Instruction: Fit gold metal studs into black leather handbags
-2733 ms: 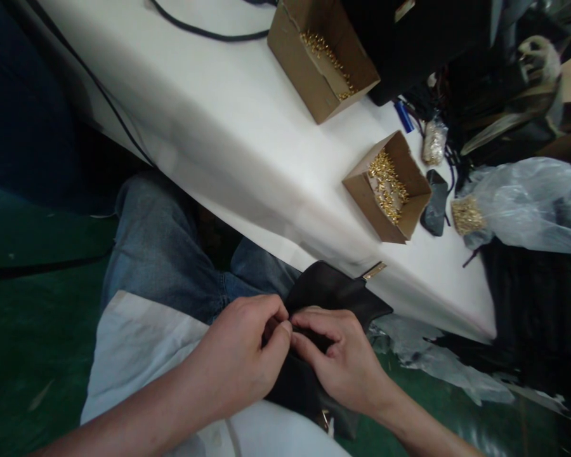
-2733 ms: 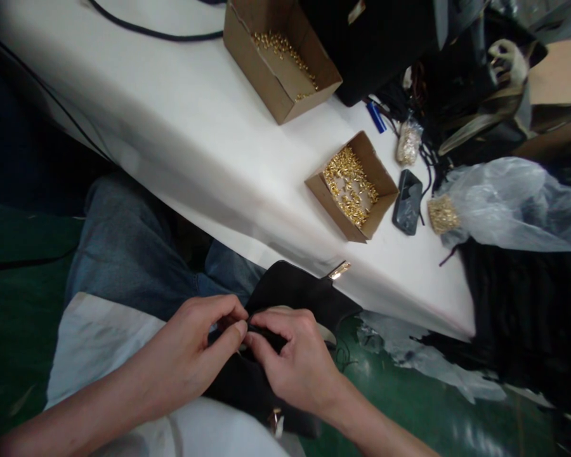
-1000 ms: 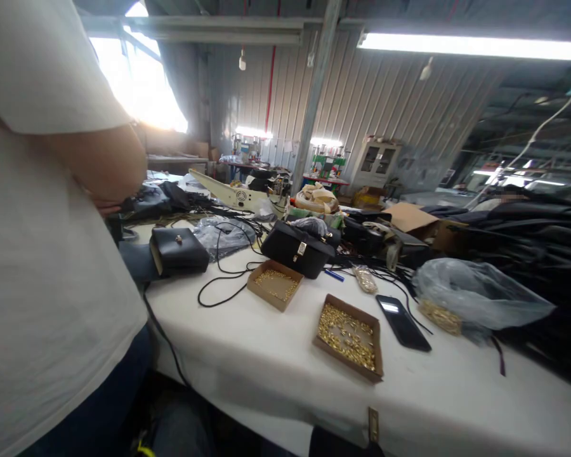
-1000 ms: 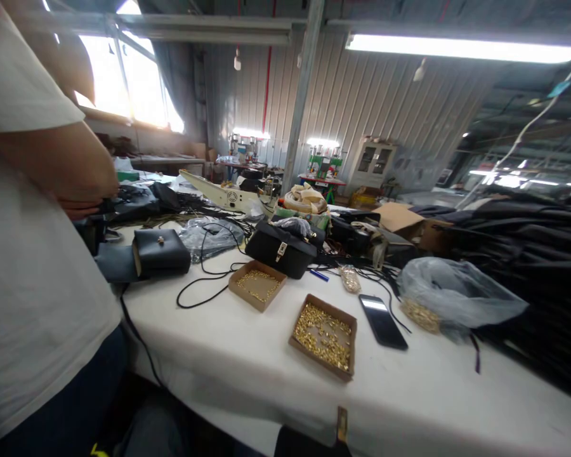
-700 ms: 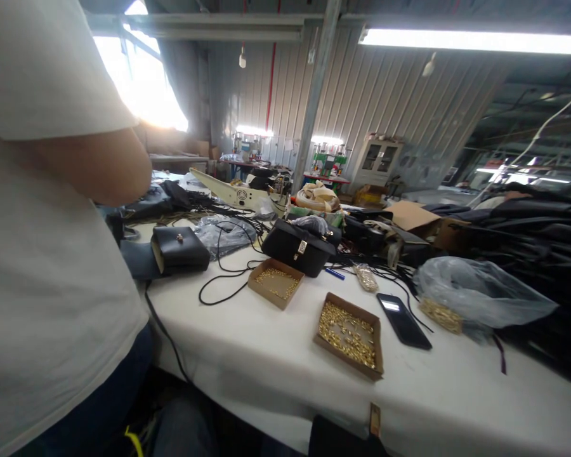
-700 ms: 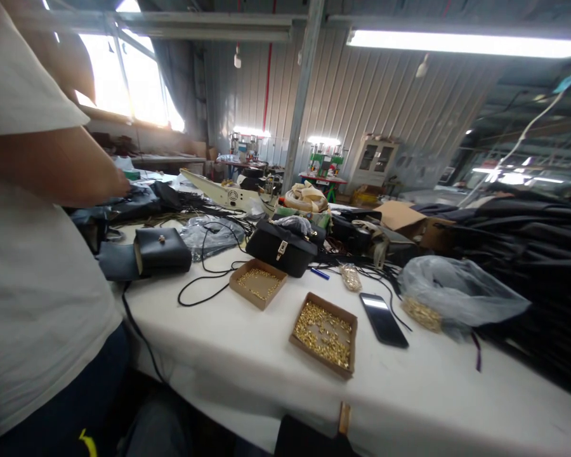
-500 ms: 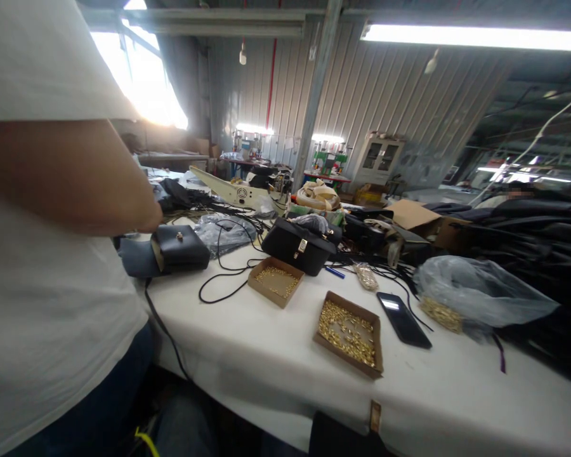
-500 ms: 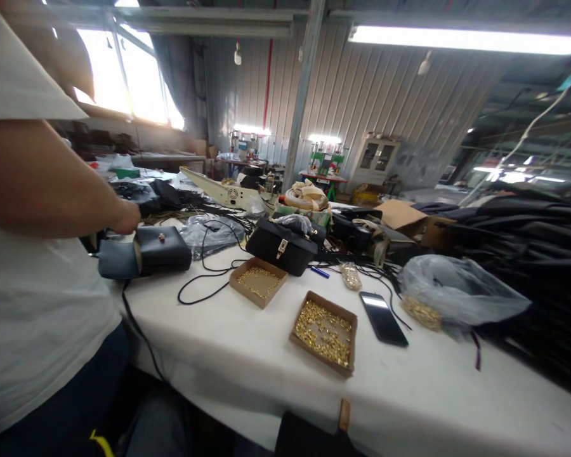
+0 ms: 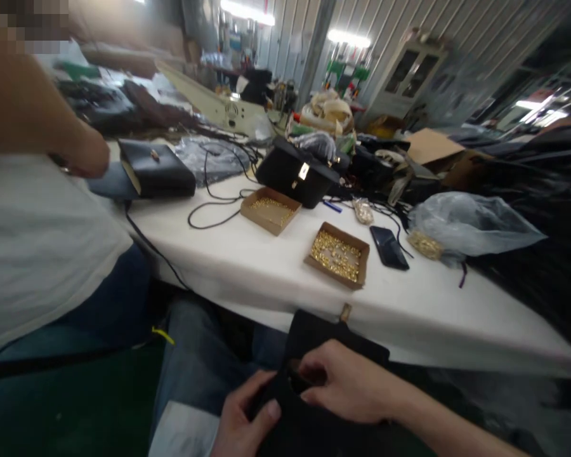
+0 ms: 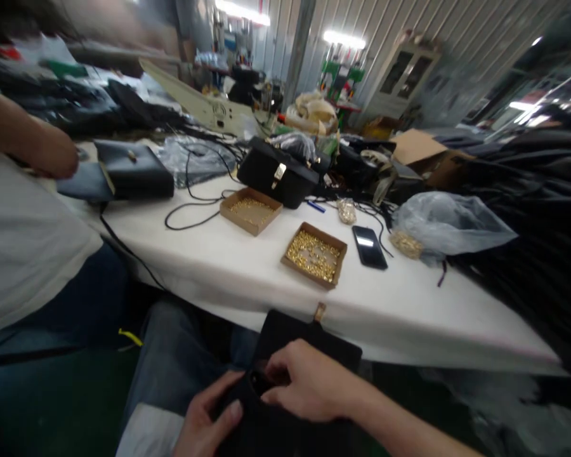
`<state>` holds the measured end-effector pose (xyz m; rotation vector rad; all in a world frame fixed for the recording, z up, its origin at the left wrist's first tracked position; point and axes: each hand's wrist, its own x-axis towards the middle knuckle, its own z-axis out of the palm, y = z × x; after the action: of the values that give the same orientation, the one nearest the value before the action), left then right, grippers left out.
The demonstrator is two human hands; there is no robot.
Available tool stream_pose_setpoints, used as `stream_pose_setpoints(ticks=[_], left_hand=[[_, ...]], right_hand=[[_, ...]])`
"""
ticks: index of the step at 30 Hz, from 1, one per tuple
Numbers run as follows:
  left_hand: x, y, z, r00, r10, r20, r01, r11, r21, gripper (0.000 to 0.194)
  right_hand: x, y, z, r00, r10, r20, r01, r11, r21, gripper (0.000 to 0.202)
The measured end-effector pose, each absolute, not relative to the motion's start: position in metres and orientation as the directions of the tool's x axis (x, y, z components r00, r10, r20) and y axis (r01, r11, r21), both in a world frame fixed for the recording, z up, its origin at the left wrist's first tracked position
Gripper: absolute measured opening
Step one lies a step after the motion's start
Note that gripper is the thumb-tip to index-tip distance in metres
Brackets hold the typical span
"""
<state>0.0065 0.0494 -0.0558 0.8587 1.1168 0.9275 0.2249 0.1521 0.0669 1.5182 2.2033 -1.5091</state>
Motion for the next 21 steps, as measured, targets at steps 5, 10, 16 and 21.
stream_pose_setpoints(ticks=[5, 10, 16, 21], left_hand=[[0.000, 0.033, -0.080, 0.108, 0.899, -0.425, -0.344, 0.435, 0.832, 0.057], [-0.007, 0.042, -0.086, 0.148, 0.912, -0.382, -0.394, 0.408, 0.823, 0.067], [-0.012, 0.056, -0.097, 0.193, 0.918, -0.347, -0.555, 0.394, 0.733, 0.081], [-0.013, 0.058, -0.096, 0.212, 0.915, -0.342, -0.621, 0.397, 0.676, 0.090]], right_hand=[[0.255, 0.151, 0.087, -0.575, 0.594, -0.562, 0.774, 0.173, -0.609, 0.022], [0.250, 0.132, 0.092, -0.575, 0.623, -0.531, 0.751, 0.144, -0.644, 0.023], [0.233, 0.129, 0.103, -0.470, 0.652, -0.595, 0.802, 0.033, -0.596, 0.030], [0.227, 0.126, 0.101, -0.450, 0.686, -0.572, 0.828, 0.081, -0.555, 0.042]])
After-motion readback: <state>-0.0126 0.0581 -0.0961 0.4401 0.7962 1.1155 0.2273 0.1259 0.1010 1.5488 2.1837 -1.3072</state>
